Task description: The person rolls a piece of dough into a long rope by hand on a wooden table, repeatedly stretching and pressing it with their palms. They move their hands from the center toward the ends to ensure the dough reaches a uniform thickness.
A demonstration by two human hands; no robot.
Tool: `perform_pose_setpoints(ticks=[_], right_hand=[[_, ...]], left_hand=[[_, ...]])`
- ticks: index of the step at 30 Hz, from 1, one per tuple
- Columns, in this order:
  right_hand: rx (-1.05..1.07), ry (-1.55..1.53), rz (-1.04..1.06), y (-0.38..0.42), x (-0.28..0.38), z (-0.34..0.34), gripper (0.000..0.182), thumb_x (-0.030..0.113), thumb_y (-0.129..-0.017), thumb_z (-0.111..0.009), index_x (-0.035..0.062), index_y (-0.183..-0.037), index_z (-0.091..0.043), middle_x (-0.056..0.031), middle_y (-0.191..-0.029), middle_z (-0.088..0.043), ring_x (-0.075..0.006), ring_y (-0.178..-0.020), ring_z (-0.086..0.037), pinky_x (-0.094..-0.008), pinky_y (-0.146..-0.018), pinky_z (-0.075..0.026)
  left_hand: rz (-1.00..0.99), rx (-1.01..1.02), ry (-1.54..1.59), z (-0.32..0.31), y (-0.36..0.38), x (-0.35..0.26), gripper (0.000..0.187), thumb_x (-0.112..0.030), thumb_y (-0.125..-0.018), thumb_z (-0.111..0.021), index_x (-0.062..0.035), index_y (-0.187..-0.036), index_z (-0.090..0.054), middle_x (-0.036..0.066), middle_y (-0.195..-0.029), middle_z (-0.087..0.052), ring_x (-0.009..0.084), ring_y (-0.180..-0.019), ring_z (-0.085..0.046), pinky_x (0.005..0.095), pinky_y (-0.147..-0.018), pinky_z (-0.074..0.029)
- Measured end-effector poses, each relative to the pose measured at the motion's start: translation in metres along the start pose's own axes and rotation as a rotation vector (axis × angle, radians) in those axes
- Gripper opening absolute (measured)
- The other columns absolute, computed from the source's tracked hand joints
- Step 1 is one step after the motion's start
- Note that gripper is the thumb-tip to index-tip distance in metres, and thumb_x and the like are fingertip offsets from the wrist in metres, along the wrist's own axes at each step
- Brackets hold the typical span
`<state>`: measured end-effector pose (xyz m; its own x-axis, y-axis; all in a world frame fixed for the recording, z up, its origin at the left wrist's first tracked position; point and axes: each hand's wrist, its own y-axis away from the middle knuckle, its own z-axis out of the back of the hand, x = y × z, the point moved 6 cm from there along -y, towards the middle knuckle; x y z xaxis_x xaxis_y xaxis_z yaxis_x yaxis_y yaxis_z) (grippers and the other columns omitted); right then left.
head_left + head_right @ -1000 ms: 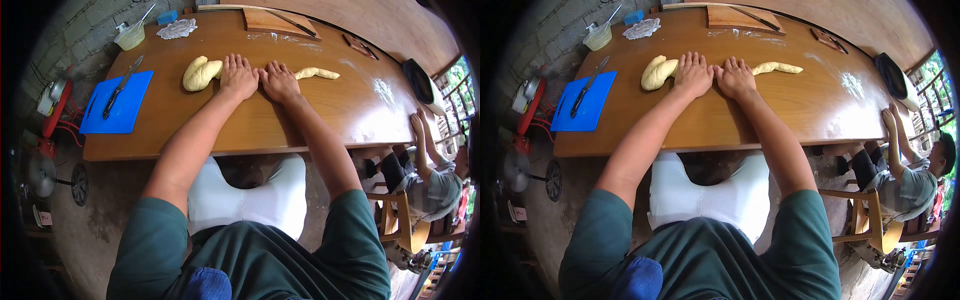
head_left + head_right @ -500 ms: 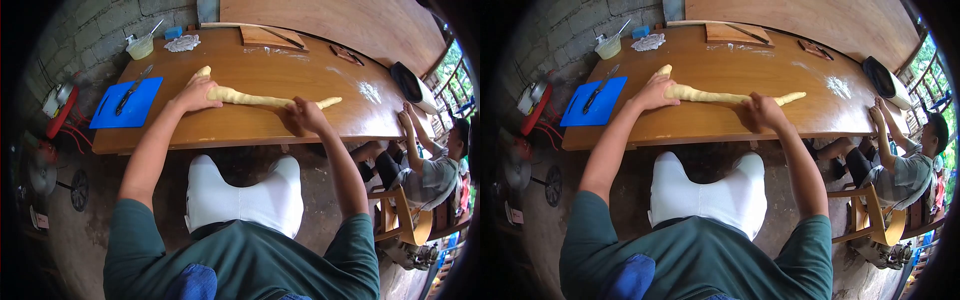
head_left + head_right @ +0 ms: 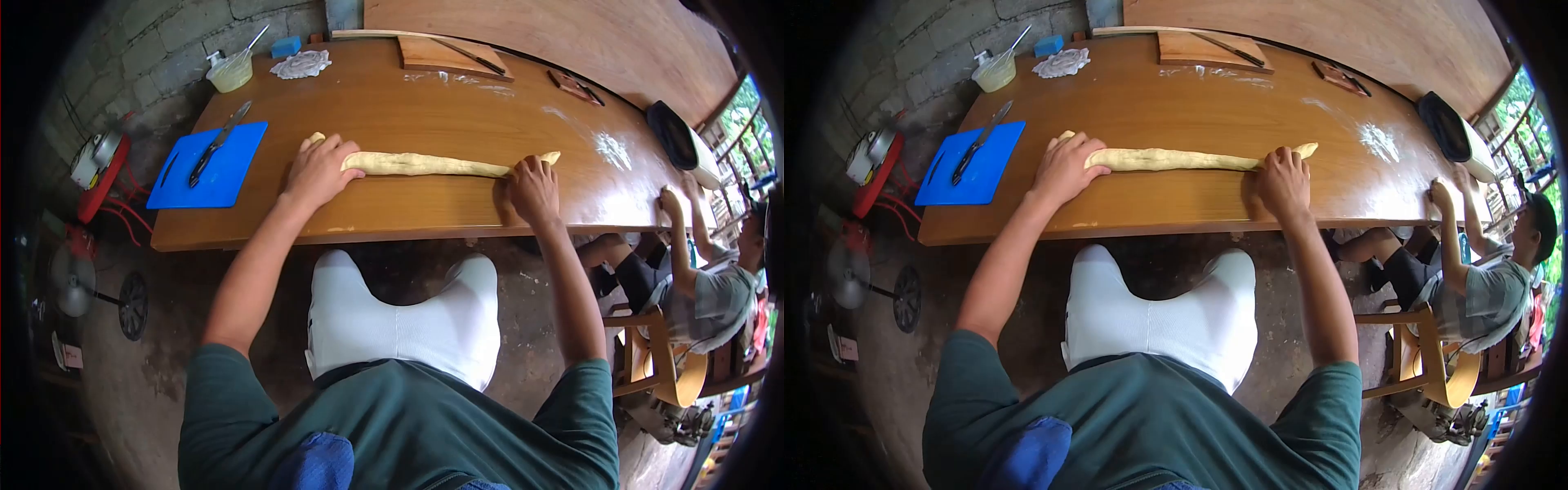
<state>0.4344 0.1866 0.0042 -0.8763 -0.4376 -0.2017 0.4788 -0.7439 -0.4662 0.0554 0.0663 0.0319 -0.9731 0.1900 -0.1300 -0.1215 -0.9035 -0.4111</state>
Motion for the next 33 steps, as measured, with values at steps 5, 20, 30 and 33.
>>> perform_pose_setpoints(ticks=[5, 20, 30, 33], right_hand=[[0.004, -0.607, 0.240, 0.002, 0.131, 0.058, 0.050, 0.029, -0.106, -0.055, -0.0077, -0.140, -0.058, -0.0269, -0.145, -0.060, -0.0399, -0.141, -0.054, -0.0494, -0.124, -0.037], [0.389, -0.508, -0.146, -0.167, 0.149, -0.095, 0.094, 0.068, -0.109, -0.016, -0.0060, -0.164, -0.033, -0.0255, -0.172, -0.033, -0.0361, -0.164, -0.024, -0.0515, -0.135, -0.011], [0.268, -0.485, -0.187, -0.278, 0.120, -0.155, 0.078, 0.058, -0.110, -0.023, 0.0002, -0.148, -0.059, -0.0233, -0.158, -0.054, -0.0373, -0.156, -0.040, -0.0500, -0.133, -0.020], [0.032, -0.414, -0.142, -0.295, 0.119, -0.155, 0.061, 0.047, -0.110, -0.034, 0.0016, -0.127, -0.071, -0.0217, -0.135, -0.071, -0.0375, -0.137, -0.058, -0.0502, -0.124, -0.035]], left_hand=[[-0.103, 0.094, 0.053, -0.025, 0.000, -0.084, 0.058, -0.005, -0.099, -0.059, -0.0005, -0.156, -0.050, 0.020, -0.158, -0.051, 0.0370, -0.149, -0.045, 0.0542, -0.125, -0.031], [0.361, 0.061, -0.176, -0.125, -0.146, 0.002, 0.070, -0.054, -0.114, -0.022, -0.0157, -0.172, -0.024, 0.013, -0.180, -0.017, 0.0348, -0.167, -0.011, 0.0606, -0.133, 0.000], [0.334, -0.036, -0.216, -0.173, -0.265, 0.063, 0.067, -0.048, -0.112, -0.036, -0.0144, -0.169, -0.033, 0.012, -0.179, -0.022, 0.0339, -0.166, -0.016, 0.0559, -0.135, -0.008], [0.230, -0.146, -0.203, -0.180, -0.279, 0.066, 0.058, -0.037, -0.108, -0.048, -0.0065, -0.158, -0.048, 0.017, -0.170, -0.039, 0.0365, -0.161, -0.030, 0.0560, -0.133, -0.019]])
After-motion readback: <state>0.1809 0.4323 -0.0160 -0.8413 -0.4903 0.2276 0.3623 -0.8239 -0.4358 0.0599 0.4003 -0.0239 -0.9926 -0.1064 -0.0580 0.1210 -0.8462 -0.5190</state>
